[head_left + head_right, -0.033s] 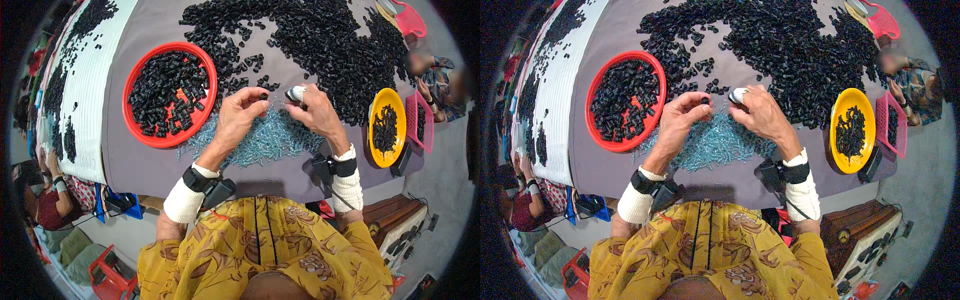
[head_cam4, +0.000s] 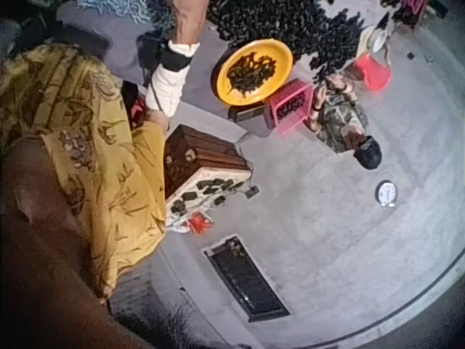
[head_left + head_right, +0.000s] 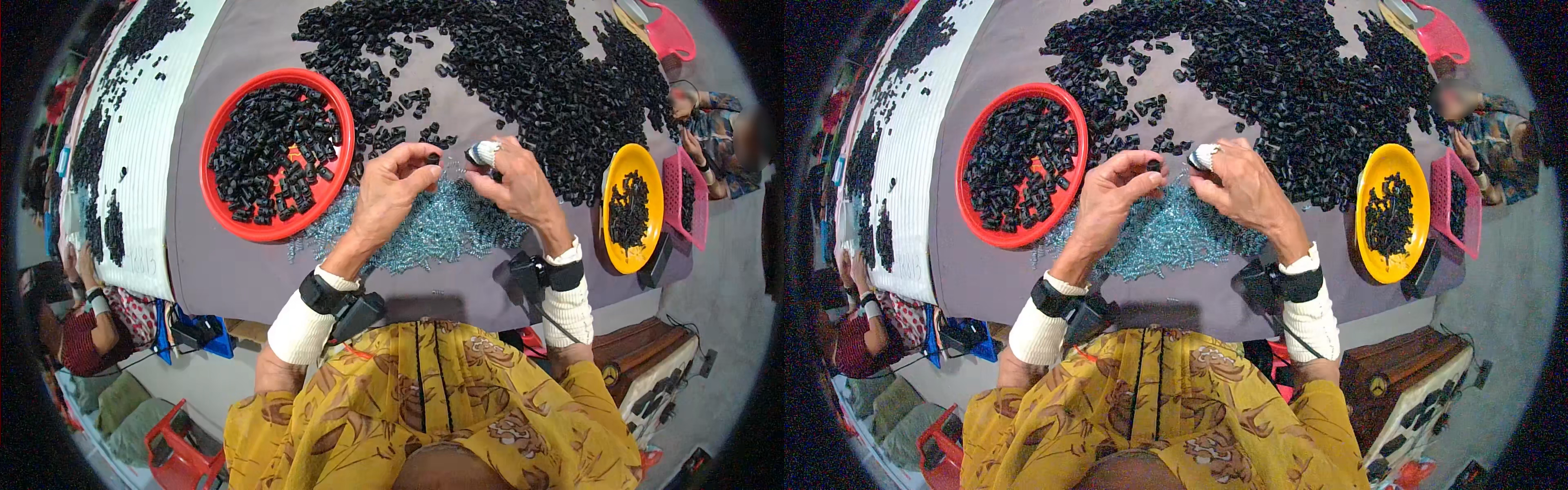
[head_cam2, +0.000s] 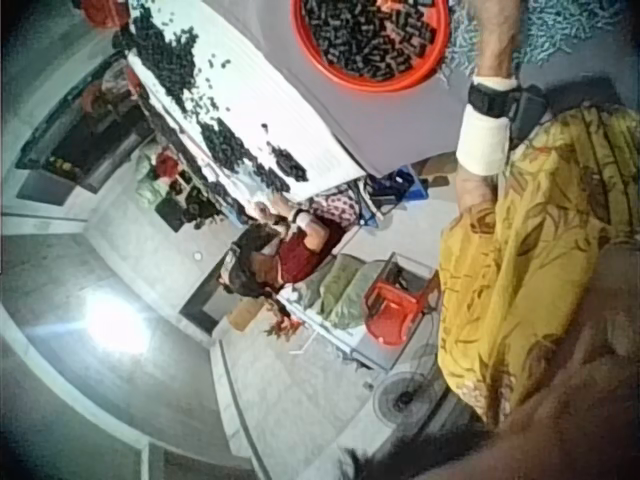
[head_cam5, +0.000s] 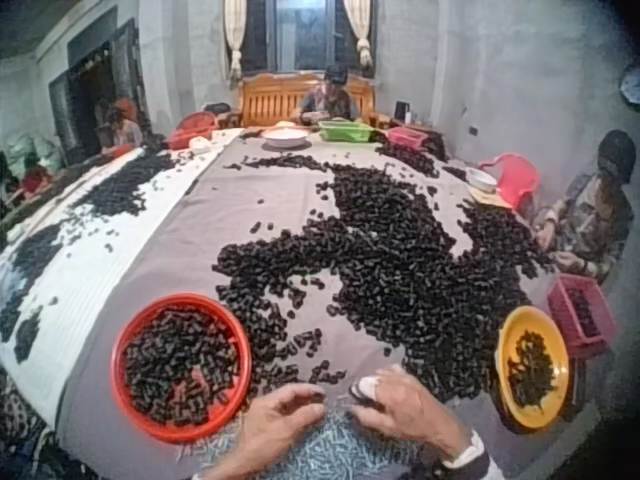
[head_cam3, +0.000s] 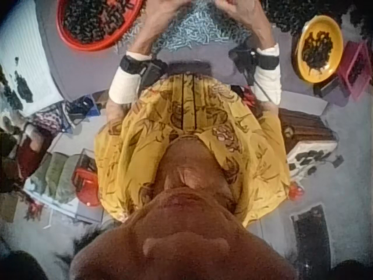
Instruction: The person picks up a black plastic component and a spring by hand, inserts the spring into the component, and places the assembled piece onto the table, repeating this process multiple times.
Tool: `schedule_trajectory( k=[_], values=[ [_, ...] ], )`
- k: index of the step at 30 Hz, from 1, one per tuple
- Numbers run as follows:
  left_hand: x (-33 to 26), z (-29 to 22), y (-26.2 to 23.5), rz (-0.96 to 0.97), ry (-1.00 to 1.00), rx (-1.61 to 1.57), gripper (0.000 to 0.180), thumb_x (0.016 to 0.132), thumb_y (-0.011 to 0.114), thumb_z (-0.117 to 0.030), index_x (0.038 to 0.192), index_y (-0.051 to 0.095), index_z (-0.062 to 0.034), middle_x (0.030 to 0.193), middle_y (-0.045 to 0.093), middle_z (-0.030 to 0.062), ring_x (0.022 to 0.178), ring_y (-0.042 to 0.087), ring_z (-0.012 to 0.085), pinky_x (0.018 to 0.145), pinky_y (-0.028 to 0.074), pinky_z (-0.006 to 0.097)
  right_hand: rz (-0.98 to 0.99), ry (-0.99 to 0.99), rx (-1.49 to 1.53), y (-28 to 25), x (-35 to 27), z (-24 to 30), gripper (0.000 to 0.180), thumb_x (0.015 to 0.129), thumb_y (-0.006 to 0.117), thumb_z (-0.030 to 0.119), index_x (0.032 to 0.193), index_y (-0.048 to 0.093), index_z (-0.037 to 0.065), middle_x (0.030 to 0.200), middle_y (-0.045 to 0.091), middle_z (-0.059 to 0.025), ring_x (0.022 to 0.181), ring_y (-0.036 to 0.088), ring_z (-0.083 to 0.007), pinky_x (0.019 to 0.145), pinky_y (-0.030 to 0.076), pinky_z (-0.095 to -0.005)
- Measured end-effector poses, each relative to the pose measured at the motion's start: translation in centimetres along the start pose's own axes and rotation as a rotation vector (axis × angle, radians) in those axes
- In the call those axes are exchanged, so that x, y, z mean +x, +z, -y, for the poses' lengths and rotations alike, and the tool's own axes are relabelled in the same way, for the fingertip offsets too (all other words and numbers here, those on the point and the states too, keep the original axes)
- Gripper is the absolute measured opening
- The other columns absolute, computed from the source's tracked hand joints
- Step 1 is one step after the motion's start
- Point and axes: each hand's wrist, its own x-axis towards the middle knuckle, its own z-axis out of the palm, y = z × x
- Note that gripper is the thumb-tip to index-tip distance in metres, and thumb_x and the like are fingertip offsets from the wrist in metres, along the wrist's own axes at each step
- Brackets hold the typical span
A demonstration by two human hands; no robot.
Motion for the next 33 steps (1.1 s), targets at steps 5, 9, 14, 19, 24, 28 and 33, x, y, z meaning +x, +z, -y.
schedule_trajectory(
  k=[5, 9, 14, 19, 24, 28, 33],
  values=[
    [-0.4, 0.2, 1.1, 0.008, 0.015, -0.027, 0.022, 0.084, 0.064, -0.007, 0.105, 0.064, 0.0007, 0.083, 0.062, -0.0015, 0.074, 0.054, 0.0041, 0.065, 0.045, 0.019, -0.007, -0.104, -0.113, -0.6, 0.6, 1.0, 0.011, 0.074, 0.064, 0.009, 0.076, 0.057, 0.002, 0.070, 0.053, -0.0131, 0.069, 0.052, -0.0316, 0.069, 0.039, -0.0389],
    [-0.6, -0.2, 1.8, 0.011, 0.053, -0.027, 0.022, 0.085, 0.064, -0.007, 0.106, 0.064, 0.0004, 0.084, 0.062, -0.0021, 0.075, 0.054, 0.0036, 0.066, 0.045, 0.019, -0.034, -0.142, -0.117, -0.8, 0.8, 1.6, 0.012, 0.074, 0.066, 0.009, 0.077, 0.057, 0.001, 0.072, 0.054, -0.0126, 0.069, 0.052, -0.0309, 0.070, 0.039, -0.0388],
    [-0.8, -0.4, 1.6, 0.005, 0.109, 0.101, 0.021, 0.083, 0.066, -0.006, 0.102, 0.066, 0.0000, 0.084, 0.058, -0.0010, 0.074, 0.051, 0.0051, 0.064, 0.042, 0.019, -0.070, -0.026, 0.049, -0.8, 0.4, 1.9, 0.015, 0.075, 0.068, 0.011, 0.079, 0.059, 0.000, 0.076, 0.056, -0.0138, 0.071, 0.054, -0.0317, 0.066, 0.043, -0.0393],
    [-0.6, -0.4, 1.5, -0.004, 0.162, 0.180, 0.021, 0.081, 0.067, -0.006, 0.101, 0.067, -0.0006, 0.083, 0.057, 0.0014, 0.072, 0.051, 0.0072, 0.062, 0.041, 0.021, -0.137, 0.045, 0.118, -0.6, 0.3, 2.1, 0.017, 0.076, 0.069, 0.013, 0.077, 0.059, -0.001, 0.075, 0.057, -0.0150, 0.073, 0.055, -0.0326, 0.062, 0.045, -0.0388],
    [-0.7, -0.9, 1.7, -0.014, 0.248, 0.299, 0.023, 0.080, 0.067, -0.007, 0.102, 0.067, -0.0007, 0.081, 0.060, 0.0046, 0.071, 0.053, 0.0105, 0.061, 0.042, 0.024, -0.157, -0.030, 0.047, -0.3, 0.3, 1.7, 0.017, 0.075, 0.069, 0.011, 0.076, 0.058, -0.001, 0.073, 0.056, -0.0147, 0.072, 0.054, -0.0328, 0.064, 0.044, -0.0392],
    [-1.0, -0.9, 1.6, 0.001, 0.283, 0.414, 0.024, 0.080, 0.066, -0.007, 0.102, 0.067, -0.0001, 0.080, 0.062, 0.0083, 0.070, 0.057, 0.0152, 0.062, 0.045, 0.027, -0.139, -0.029, 0.035, -0.4, 0.2, 2.3, 0.017, 0.075, 0.069, 0.010, 0.076, 0.057, -0.001, 0.071, 0.054, -0.0145, 0.071, 0.052, -0.0329, 0.064, 0.043, -0.0392],
    [-1.3, -0.3, 1.9, 0.026, 0.310, 0.415, 0.023, 0.080, 0.066, -0.005, 0.103, 0.068, -0.0011, 0.077, 0.058, 0.0034, 0.070, 0.051, 0.0109, 0.061, 0.041, 0.025, -0.128, -0.035, -0.007, -0.3, -0.6, 2.4, 0.016, 0.074, 0.070, 0.007, 0.076, 0.057, -0.002, 0.070, 0.054, -0.0150, 0.069, 0.051, -0.0340, 0.065, 0.042, -0.0399]
  ],
)
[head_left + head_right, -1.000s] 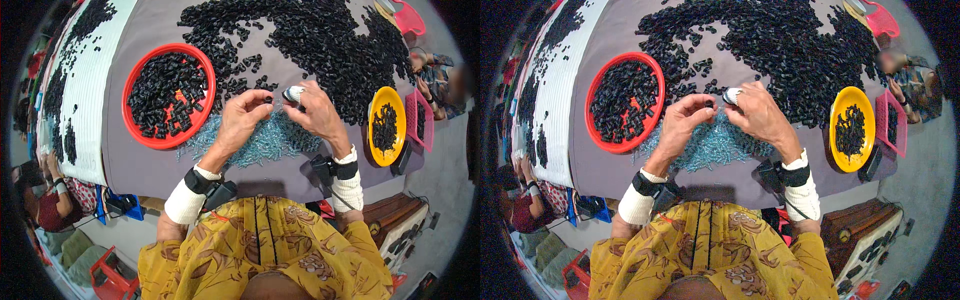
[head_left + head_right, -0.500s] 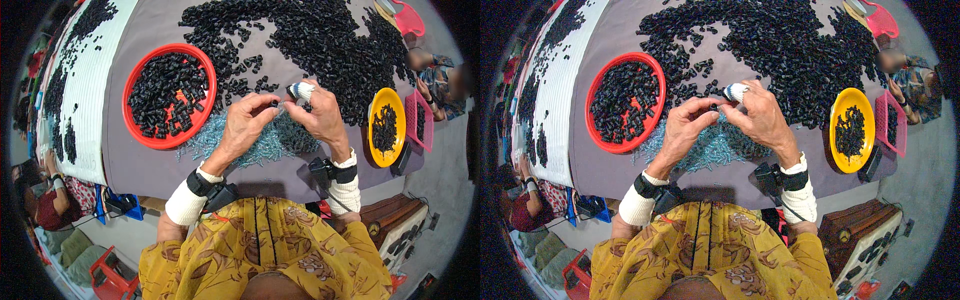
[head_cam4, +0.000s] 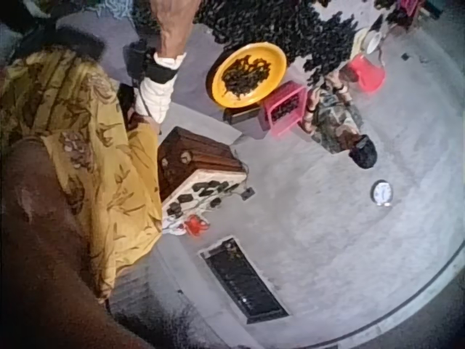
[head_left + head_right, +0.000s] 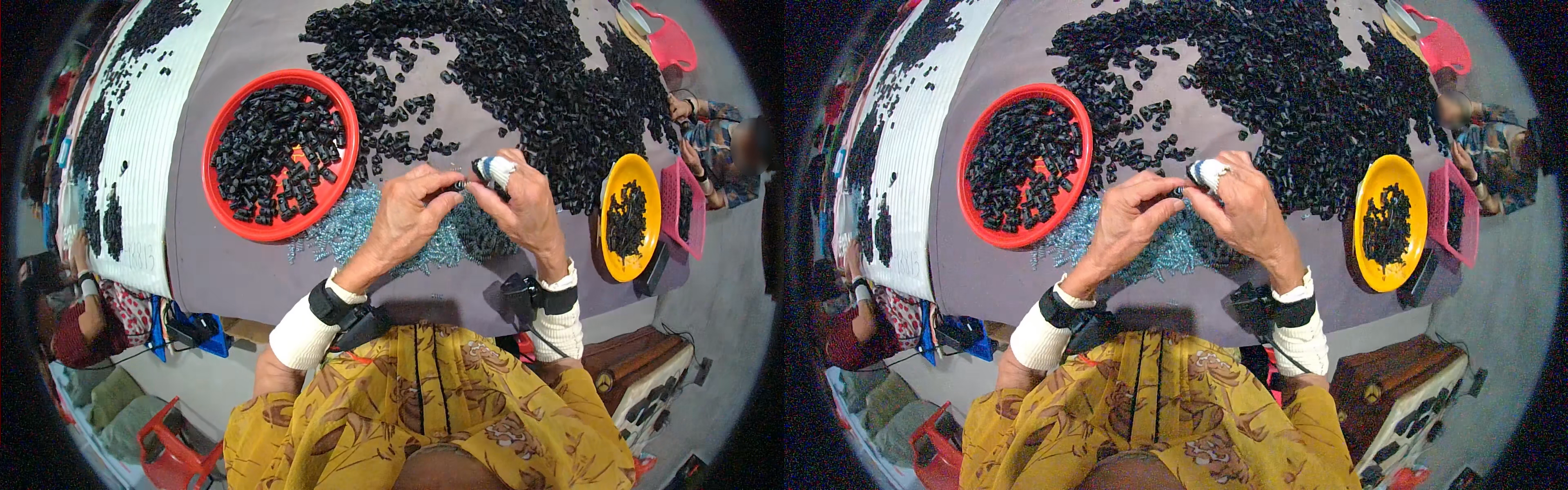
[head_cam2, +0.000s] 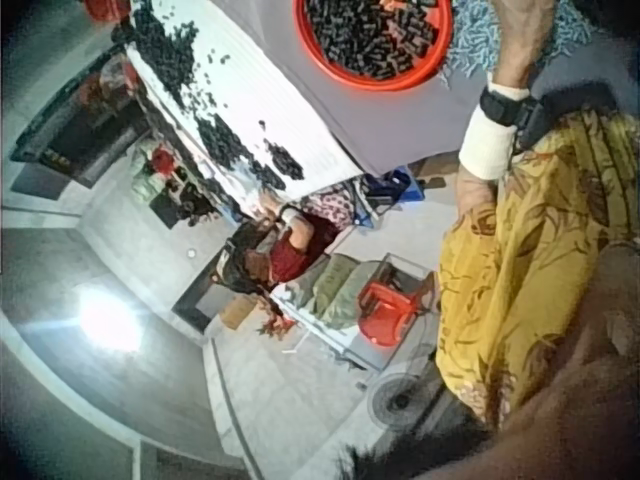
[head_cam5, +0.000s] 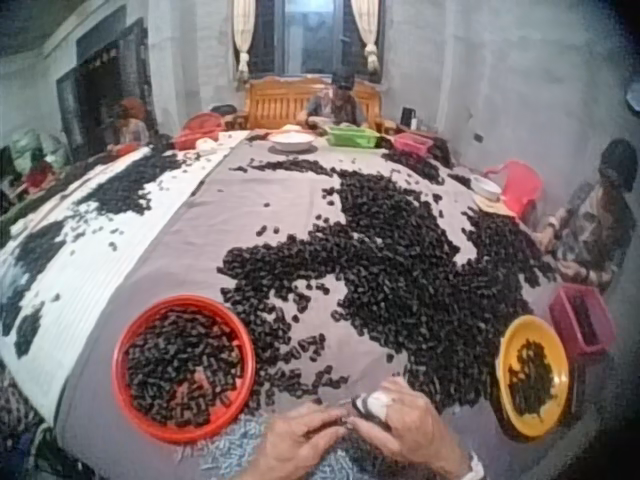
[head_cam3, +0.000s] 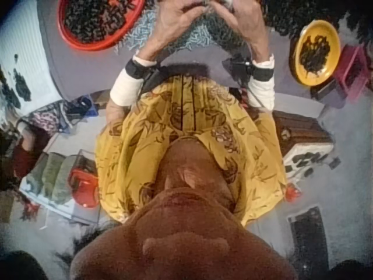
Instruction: The person picks up a black plastic component and a spring by hand, inserts the spring into the component, and places the assembled piece onto the table, repeating this process multiple times.
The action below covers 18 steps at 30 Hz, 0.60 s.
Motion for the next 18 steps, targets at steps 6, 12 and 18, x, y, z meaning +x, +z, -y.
schedule_trajectory(
  k=[6, 12, 18],
  values=[
    [0.0, 0.0, 0.2, 0.007, 0.038, 0.053, 0.022, 0.078, 0.065, -0.003, 0.100, 0.067, 0.0004, 0.078, 0.061, 0.0069, 0.071, 0.055, 0.0141, 0.063, 0.044, 0.027, 0.016, 0.026, 0.040, 0.3, -0.6, 0.2, 0.017, 0.073, 0.071, 0.008, 0.078, 0.057, -0.002, 0.072, 0.056, -0.0151, 0.073, 0.053, -0.0347, 0.068, 0.043, -0.0402],
    [-0.7, 0.0, 0.3, 0.031, 0.113, 0.179, 0.022, 0.077, 0.064, -0.003, 0.099, 0.067, -0.0003, 0.082, 0.064, 0.0125, 0.074, 0.062, 0.0235, 0.065, 0.048, 0.032, 0.134, 0.128, 0.079, 0.6, -1.1, -0.1, 0.018, 0.076, 0.069, 0.014, 0.077, 0.058, 0.001, 0.074, 0.057, -0.0144, 0.074, 0.053, -0.0348, 0.068, 0.043, -0.0402],
    [-0.7, 0.2, 0.6, 0.013, 0.127, 0.203, 0.022, 0.076, 0.064, -0.003, 0.098, 0.067, -0.0009, 0.083, 0.065, 0.0132, 0.074, 0.063, 0.0259, 0.065, 0.049, 0.032, 0.128, 0.137, 0.070, 0.4, -1.1, 0.2, 0.019, 0.077, 0.067, 0.019, 0.078, 0.058, 0.002, 0.073, 0.056, -0.0146, 0.073, 0.054, -0.0352, 0.069, 0.043, -0.0409]
  ],
)
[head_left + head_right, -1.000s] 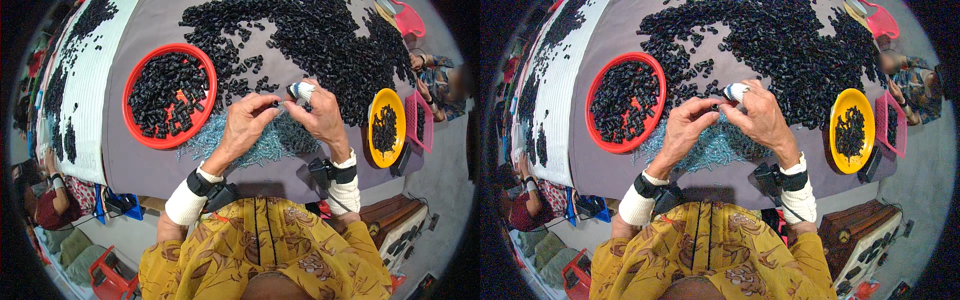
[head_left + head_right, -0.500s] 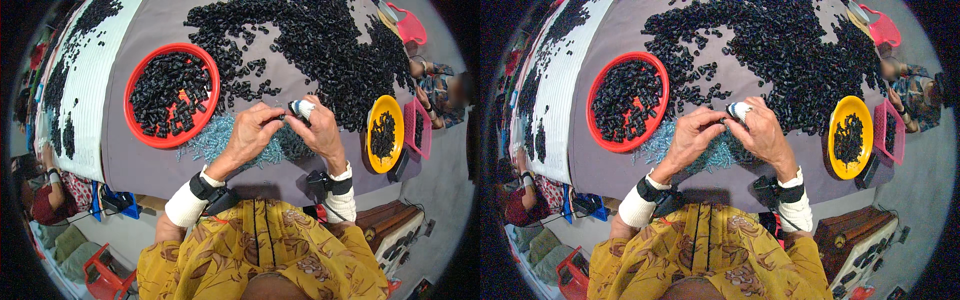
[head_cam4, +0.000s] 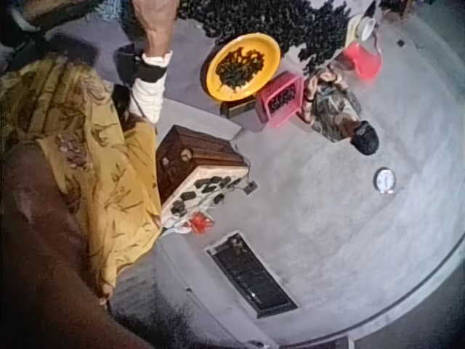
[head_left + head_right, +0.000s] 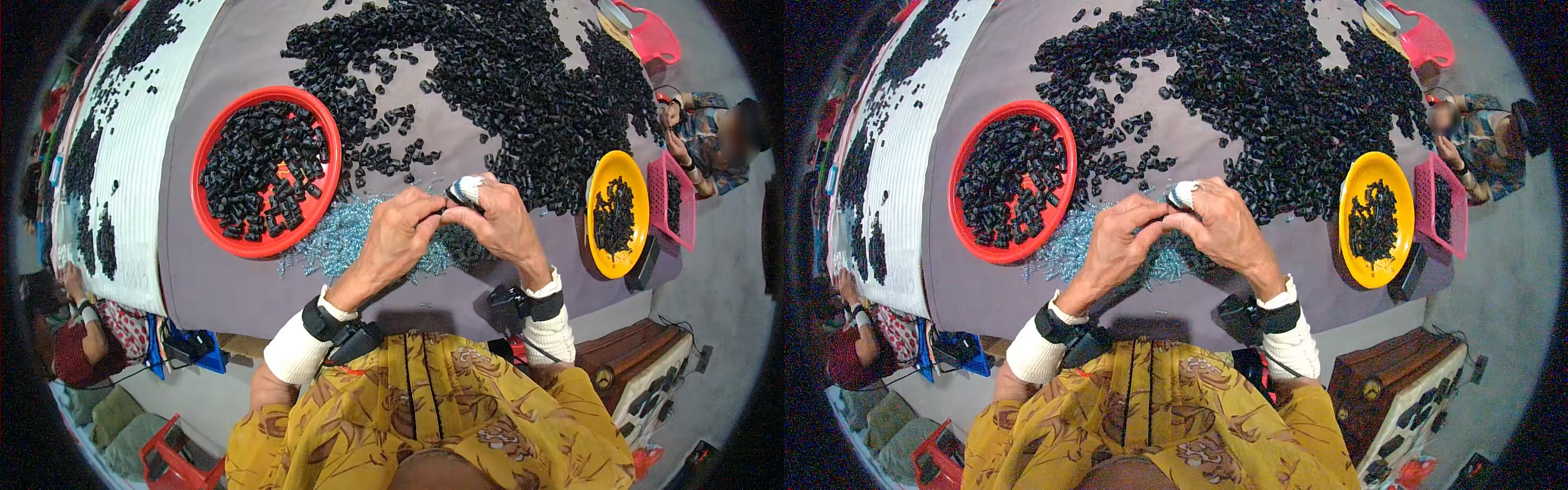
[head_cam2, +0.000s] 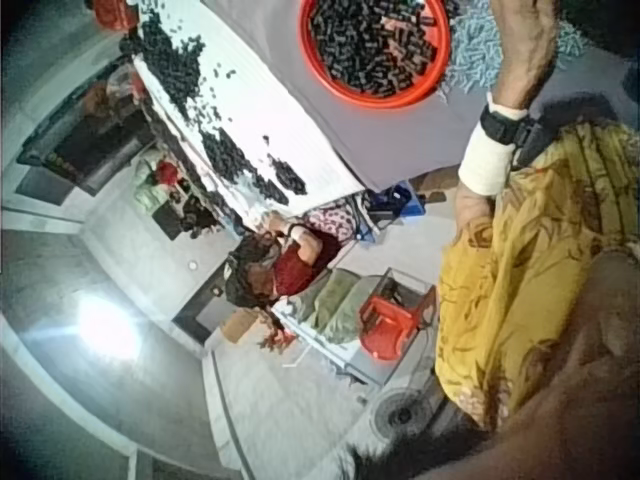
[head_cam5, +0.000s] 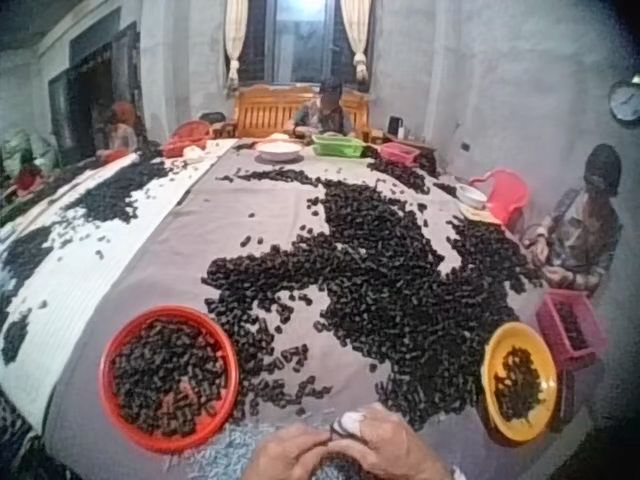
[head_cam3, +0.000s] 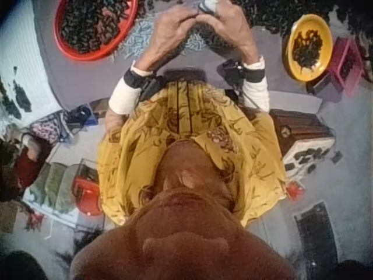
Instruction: The person picks up a black plastic component and a spring by hand, inserts the spring into the component, and places the assembled piece onto the table, repeating this process multiple times.
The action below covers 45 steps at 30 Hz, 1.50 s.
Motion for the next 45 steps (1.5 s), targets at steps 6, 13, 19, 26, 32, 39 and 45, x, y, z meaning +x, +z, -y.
schedule_trajectory(
  k=[6, 13, 19, 26, 32, 39, 45],
  values=[
    [0.3, 0.3, -0.3, -0.029, 0.010, -0.030, 0.022, 0.079, 0.065, -0.005, 0.101, 0.068, -0.0018, 0.083, 0.065, 0.0112, 0.073, 0.062, 0.0199, 0.064, 0.047, 0.029, 0.001, 0.034, 0.017, -0.6, 1.4, -0.8, 0.018, 0.078, 0.066, 0.018, 0.072, 0.059, 0.003, 0.068, 0.056, -0.0147, 0.069, 0.056, -0.0355, 0.064, 0.043, -0.0411],
    [1.2, 0.4, -1.5, 0.019, -0.245, -0.238, 0.024, 0.082, 0.064, -0.006, 0.105, 0.067, -0.0004, 0.082, 0.058, 0.0025, 0.072, 0.054, 0.0090, 0.064, 0.043, 0.023, -0.107, 0.061, -0.613, -1.5, 3.2, -10.0, 0.012, 0.076, 0.065, 0.012, 0.075, 0.059, 0.002, 0.077, 0.061, -0.0157, 0.077, 0.058, -0.0325, 0.068, 0.042, -0.0437],
    [1.4, 1.1, -1.6, -0.031, -0.365, -0.423, 0.024, 0.085, 0.063, -0.008, 0.107, 0.065, 0.0003, 0.080, 0.062, 0.0013, 0.071, 0.057, 0.0074, 0.067, 0.046, 0.022, -0.061, 0.023, -0.722, -0.6, 3.9, -10.9, 0.013, 0.072, 0.067, 0.010, 0.078, 0.058, 0.004, 0.079, 0.061, -0.0114, 0.078, 0.057, -0.0290, 0.071, 0.039, -0.0419],
    [2.1, 1.0, -1.7, -0.044, -0.413, -0.584, 0.022, 0.085, 0.064, -0.010, 0.104, 0.064, 0.0012, 0.078, 0.064, 0.0032, 0.072, 0.058, 0.0085, 0.068, 0.048, 0.023, -0.103, -0.036, -0.625, -0.5, 3.8, -10.3, 0.015, 0.069, 0.065, 0.004, 0.080, 0.055, 0.003, 0.076, 0.058, -0.0117, 0.079, 0.055, -0.0297, 0.070, 0.038, -0.0419],
    [2.2, 1.1, -1.7, -0.045, -0.436, -0.591, 0.022, 0.084, 0.065, -0.010, 0.103, 0.064, 0.0018, 0.080, 0.064, 0.0040, 0.072, 0.059, 0.0094, 0.068, 0.048, 0.024, -0.047, 0.049, -0.530, -0.2, 4.1, -9.7, 0.011, 0.070, 0.061, 0.003, 0.080, 0.056, 0.000, 0.077, 0.059, -0.0150, 0.077, 0.057, -0.0317, 0.070, 0.042, -0.0418],
    [2.7, 0.8, -1.4, -0.100, -0.507, -0.804, 0.021, 0.087, 0.062, -0.008, 0.105, 0.061, 0.0026, 0.089, 0.066, 0.0079, 0.076, 0.063, 0.0126, 0.072, 0.053, 0.026, -0.161, 0.153, 0.227, 0.0, 3.6, -3.6, 0.022, 0.074, 0.071, 0.010, 0.092, 0.066, 0.000, 0.081, 0.068, -0.0094, 0.071, 0.063, -0.0145, 0.066, 0.050, -0.0276],
    [2.7, 0.6, -1.4, -0.089, -0.494, -1.049, 0.021, 0.089, 0.057, -0.005, 0.109, 0.058, 0.0023, 0.097, 0.065, 0.0086, 0.079, 0.064, 0.0126, 0.074, 0.055, 0.027, -0.187, 0.193, 0.431, 1.1, 3.4, -0.1, 0.015, 0.077, 0.070, 0.004, 0.091, 0.067, -0.001, 0.084, 0.069, -0.0073, 0.076, 0.064, -0.0132, 0.068, 0.050, -0.0255]
  ],
)
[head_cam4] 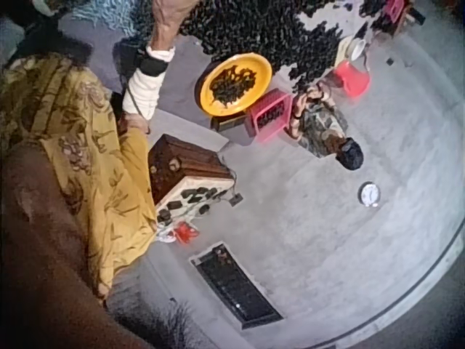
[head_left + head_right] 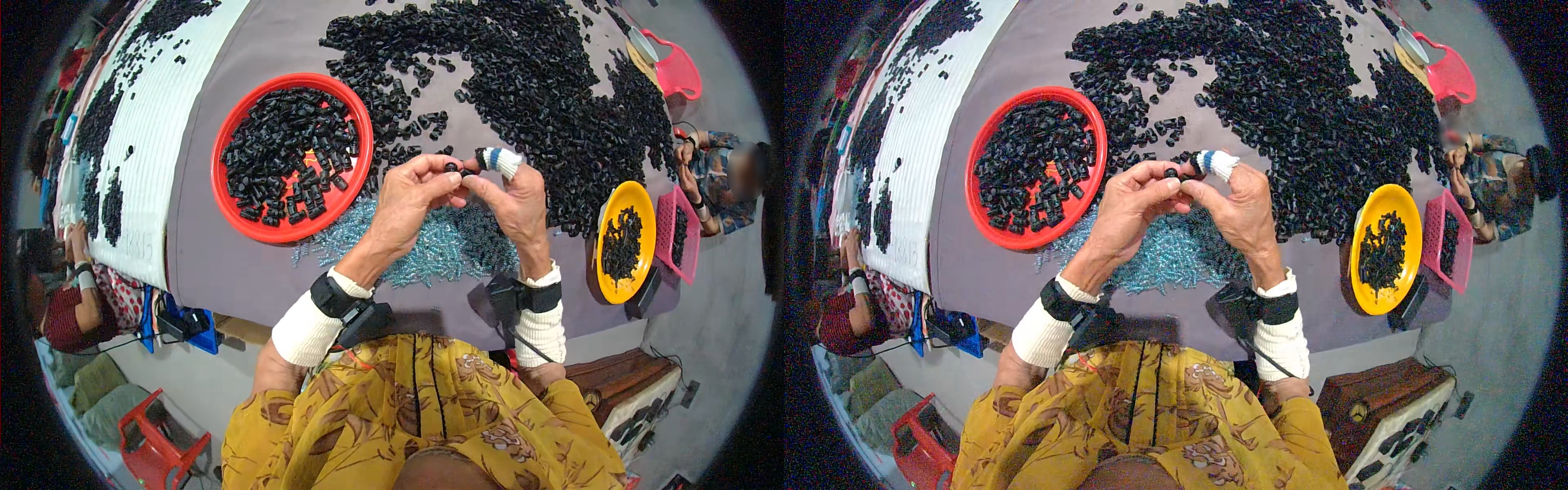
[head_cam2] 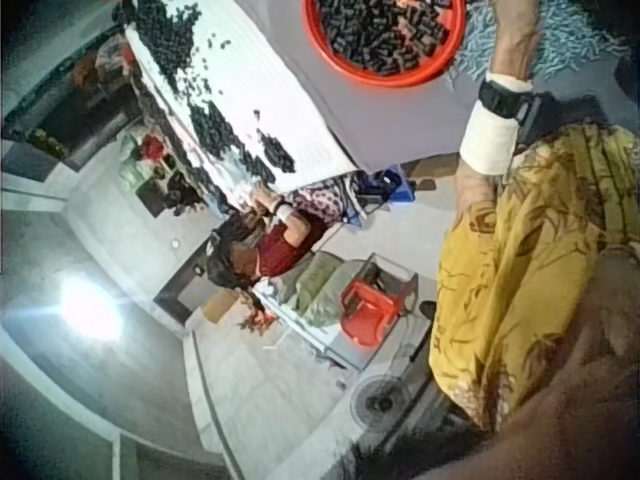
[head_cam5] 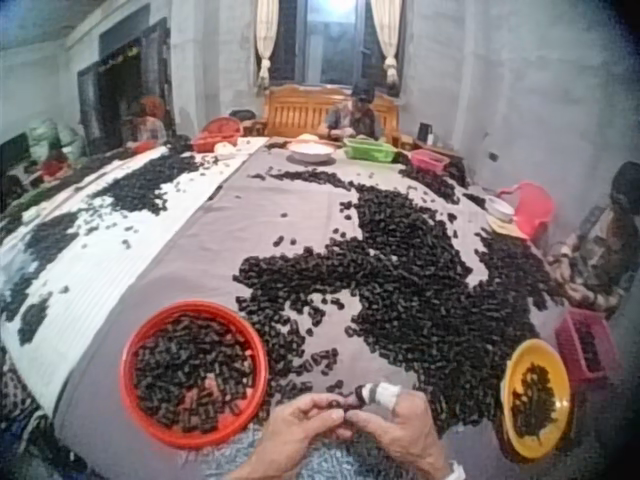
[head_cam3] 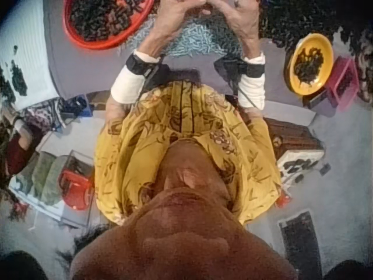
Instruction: The person picks up a black plastic component and a spring by hand, inserts the spring into the component, and places the assembled piece onto the table, repeating this process multiple times.
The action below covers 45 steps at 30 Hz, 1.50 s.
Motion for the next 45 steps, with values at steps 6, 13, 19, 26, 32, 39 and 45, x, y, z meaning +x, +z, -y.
schedule_trajectory(
  k=[6, 13, 19, 26, 32, 39, 45],
  values=[
    [-0.4, -0.3, 0.0, 0.009, 0.012, 0.012, 0.019, 0.089, 0.059, -0.005, 0.106, 0.060, 0.0025, 0.094, 0.065, 0.0079, 0.076, 0.063, 0.0125, 0.072, 0.054, 0.026, 0.019, -0.197, -0.174, 0.0, -0.4, 0.4, 0.016, 0.078, 0.070, 0.006, 0.092, 0.066, 0.000, 0.085, 0.067, -0.0095, 0.073, 0.066, -0.0168, 0.066, 0.051, -0.0258],
    [-0.8, -0.4, 0.6, 0.006, 0.143, 0.145, 0.019, 0.087, 0.061, -0.005, 0.105, 0.062, 0.0024, 0.086, 0.066, 0.0065, 0.075, 0.062, 0.0115, 0.070, 0.052, 0.025, 0.018, -0.140, -0.258, -0.3, -0.2, 1.8, 0.014, 0.081, 0.066, 0.006, 0.091, 0.063, -0.003, 0.083, 0.066, -0.0129, 0.076, 0.065, -0.0248, 0.067, 0.051, -0.0329],
    [-0.9, -0.7, 0.6, 0.004, 0.197, 0.299, 0.020, 0.087, 0.063, -0.007, 0.106, 0.062, 0.0016, 0.085, 0.066, 0.0057, 0.075, 0.062, 0.0103, 0.070, 0.051, 0.023, 0.158, -0.291, -0.522, -1.6, 0.8, 1.5, 0.012, 0.080, 0.064, 0.009, 0.084, 0.060, -0.002, 0.072, 0.059, -0.0151, 0.070, 0.056, -0.0347, 0.063, 0.044, -0.0405],
    [-0.9, -0.8, 0.2, -0.015, 0.237, 0.355, 0.022, 0.088, 0.063, -0.009, 0.107, 0.064, 0.0016, 0.082, 0.066, 0.0042, 0.073, 0.060, 0.0091, 0.067, 0.049, 0.022, 0.043, -0.258, -0.411, -1.7, 0.2, 2.5, 0.014, 0.075, 0.068, 0.011, 0.083, 0.064, 0.000, 0.074, 0.062, -0.0123, 0.074, 0.059, -0.0299, 0.066, 0.046, -0.0372],
    [-0.7, -0.8, 0.3, -0.051, 0.247, 0.410, 0.024, 0.085, 0.062, -0.007, 0.107, 0.065, 0.0026, 0.079, 0.065, 0.0036, 0.069, 0.058, 0.0069, 0.062, 0.048, 0.020, -0.010, -0.367, -0.435, -1.3, 0.7, 2.5, 0.018, 0.071, 0.073, 0.008, 0.085, 0.064, 0.001, 0.075, 0.062, -0.0100, 0.072, 0.057, -0.0277, 0.069, 0.045, -0.0361],
    [-0.9, -1.3, 0.3, -0.044, 0.312, 0.625, 0.025, 0.087, 0.061, -0.005, 0.110, 0.064, 0.0021, 0.080, 0.065, 0.0038, 0.070, 0.058, 0.0076, 0.064, 0.048, 0.021, 0.009, -0.516, -0.548, -0.7, 0.9, 2.4, 0.018, 0.070, 0.072, 0.005, 0.084, 0.062, 0.002, 0.070, 0.055, -0.0093, 0.070, 0.054, -0.0287, 0.072, 0.042, -0.0375],
    [-1.0, -1.1, 0.3, -0.081, 0.301, 0.552, 0.021, 0.083, 0.064, -0.006, 0.102, 0.067, 0.0012, 0.080, 0.064, 0.0056, 0.067, 0.058, 0.0077, 0.057, 0.046, 0.023, 0.024, -0.529, -0.587, -0.7, 0.8, 2.6, 0.018, 0.070, 0.072, 0.005, 0.084, 0.061, 0.001, 0.070, 0.055, -0.0094, 0.069, 0.054, -0.0288, 0.072, 0.042, -0.0380]
  ],
)
